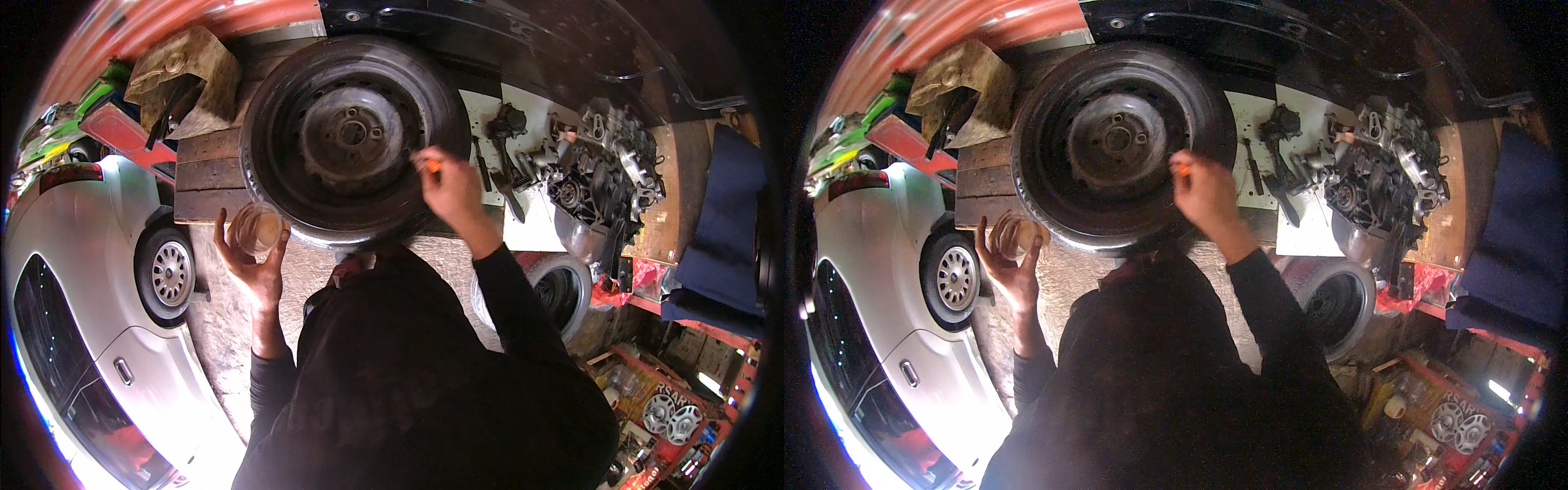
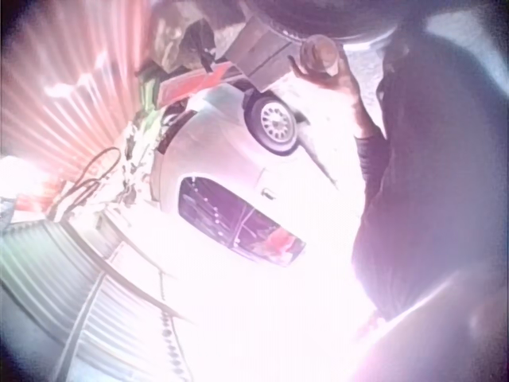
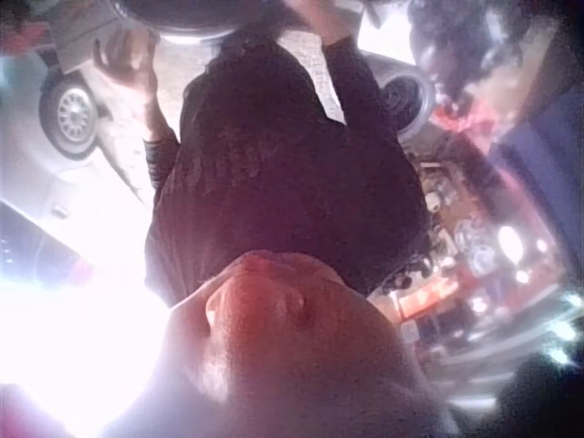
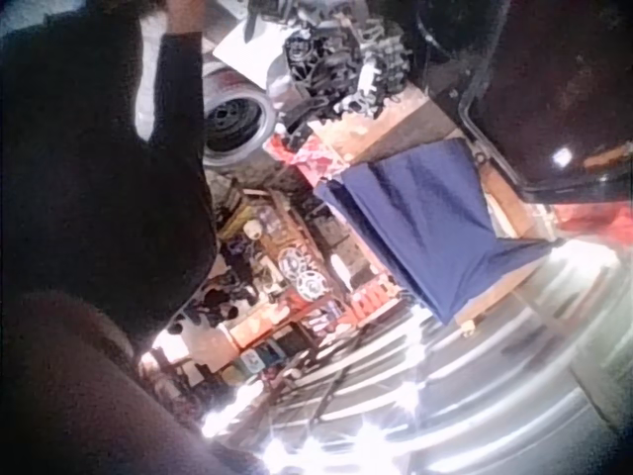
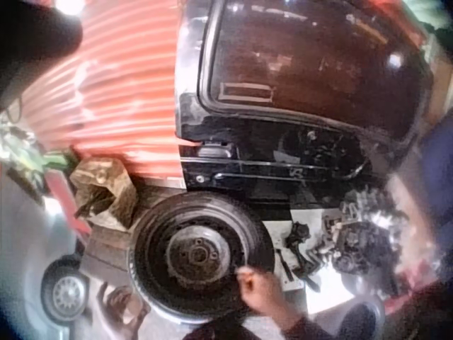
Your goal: The person paints the inner rim of a car tire with a small brush, repeatedly dipping the brush into a small container of paint and applying it to the metal surface.
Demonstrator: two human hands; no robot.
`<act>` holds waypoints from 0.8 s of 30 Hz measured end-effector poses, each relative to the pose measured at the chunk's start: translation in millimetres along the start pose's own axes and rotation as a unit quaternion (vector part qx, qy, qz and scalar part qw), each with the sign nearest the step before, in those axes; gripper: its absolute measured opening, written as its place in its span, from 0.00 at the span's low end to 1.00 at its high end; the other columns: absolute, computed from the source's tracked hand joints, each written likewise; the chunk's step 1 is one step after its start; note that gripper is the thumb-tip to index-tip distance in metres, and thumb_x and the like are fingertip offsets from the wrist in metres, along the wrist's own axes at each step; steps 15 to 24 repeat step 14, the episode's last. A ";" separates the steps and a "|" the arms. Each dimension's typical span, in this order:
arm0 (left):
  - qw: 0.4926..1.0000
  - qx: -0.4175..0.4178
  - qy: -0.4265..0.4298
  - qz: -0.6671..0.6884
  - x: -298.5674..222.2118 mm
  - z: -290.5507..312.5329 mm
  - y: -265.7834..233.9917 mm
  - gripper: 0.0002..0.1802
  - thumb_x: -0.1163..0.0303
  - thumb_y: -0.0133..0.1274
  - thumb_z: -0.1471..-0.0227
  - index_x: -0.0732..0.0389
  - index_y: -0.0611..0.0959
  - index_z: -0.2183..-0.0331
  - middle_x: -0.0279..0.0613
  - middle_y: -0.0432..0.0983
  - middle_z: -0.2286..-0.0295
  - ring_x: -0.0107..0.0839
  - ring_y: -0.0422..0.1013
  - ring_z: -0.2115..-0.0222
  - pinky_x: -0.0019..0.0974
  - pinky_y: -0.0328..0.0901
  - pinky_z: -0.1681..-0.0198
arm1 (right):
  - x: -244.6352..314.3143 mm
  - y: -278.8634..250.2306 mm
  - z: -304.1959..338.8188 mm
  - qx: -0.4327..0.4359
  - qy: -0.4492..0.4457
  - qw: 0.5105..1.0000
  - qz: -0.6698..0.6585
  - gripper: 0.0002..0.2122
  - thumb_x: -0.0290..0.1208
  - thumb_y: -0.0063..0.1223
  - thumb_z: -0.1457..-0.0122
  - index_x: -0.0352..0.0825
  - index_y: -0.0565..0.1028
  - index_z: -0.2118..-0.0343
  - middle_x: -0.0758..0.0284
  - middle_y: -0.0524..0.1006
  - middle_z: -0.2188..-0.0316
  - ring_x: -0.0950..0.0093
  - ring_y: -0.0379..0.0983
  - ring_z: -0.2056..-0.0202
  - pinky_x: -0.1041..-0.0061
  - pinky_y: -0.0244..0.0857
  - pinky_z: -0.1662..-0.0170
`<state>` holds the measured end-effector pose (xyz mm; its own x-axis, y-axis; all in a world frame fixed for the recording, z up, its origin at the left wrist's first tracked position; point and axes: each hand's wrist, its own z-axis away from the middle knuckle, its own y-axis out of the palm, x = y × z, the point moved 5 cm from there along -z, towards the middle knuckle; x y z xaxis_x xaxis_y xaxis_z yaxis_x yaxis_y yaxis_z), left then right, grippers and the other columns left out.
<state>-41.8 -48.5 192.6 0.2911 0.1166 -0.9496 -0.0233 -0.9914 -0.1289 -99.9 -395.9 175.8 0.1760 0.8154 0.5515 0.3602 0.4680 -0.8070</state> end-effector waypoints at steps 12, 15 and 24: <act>1.000 0.003 0.003 -0.026 -3.9 -1.1 0.0 0.57 0.83 0.70 0.56 0.63 0.54 0.32 0.57 0.71 0.44 0.43 0.71 0.44 0.46 0.64 0.36 | 26.1 36.3 21.8 0.160 0.037 0.952 -0.257 0.07 0.32 0.60 0.37 0.35 0.80 0.60 0.58 0.84 0.70 0.65 0.85 0.67 0.66 0.77 0.62; 1.000 0.010 0.005 -0.020 -0.7 -1.0 2.6 0.58 0.82 0.71 0.56 0.63 0.54 0.32 0.57 0.71 0.44 0.43 0.71 0.43 0.46 0.63 0.36 | -15.7 41.3 12.8 0.168 0.075 0.950 -0.252 0.07 0.32 0.61 0.37 0.36 0.81 0.60 0.59 0.85 0.68 0.67 0.85 0.64 0.68 0.78 0.57; 1.000 0.010 0.005 -0.020 -0.7 -1.0 2.6 0.58 0.82 0.71 0.56 0.63 0.54 0.32 0.57 0.71 0.44 0.43 0.71 0.43 0.46 0.63 0.36 | -15.7 41.3 12.8 0.168 0.075 0.950 -0.252 0.07 0.32 0.61 0.37 0.36 0.81 0.60 0.59 0.85 0.68 0.67 0.85 0.64 0.68 0.78 0.57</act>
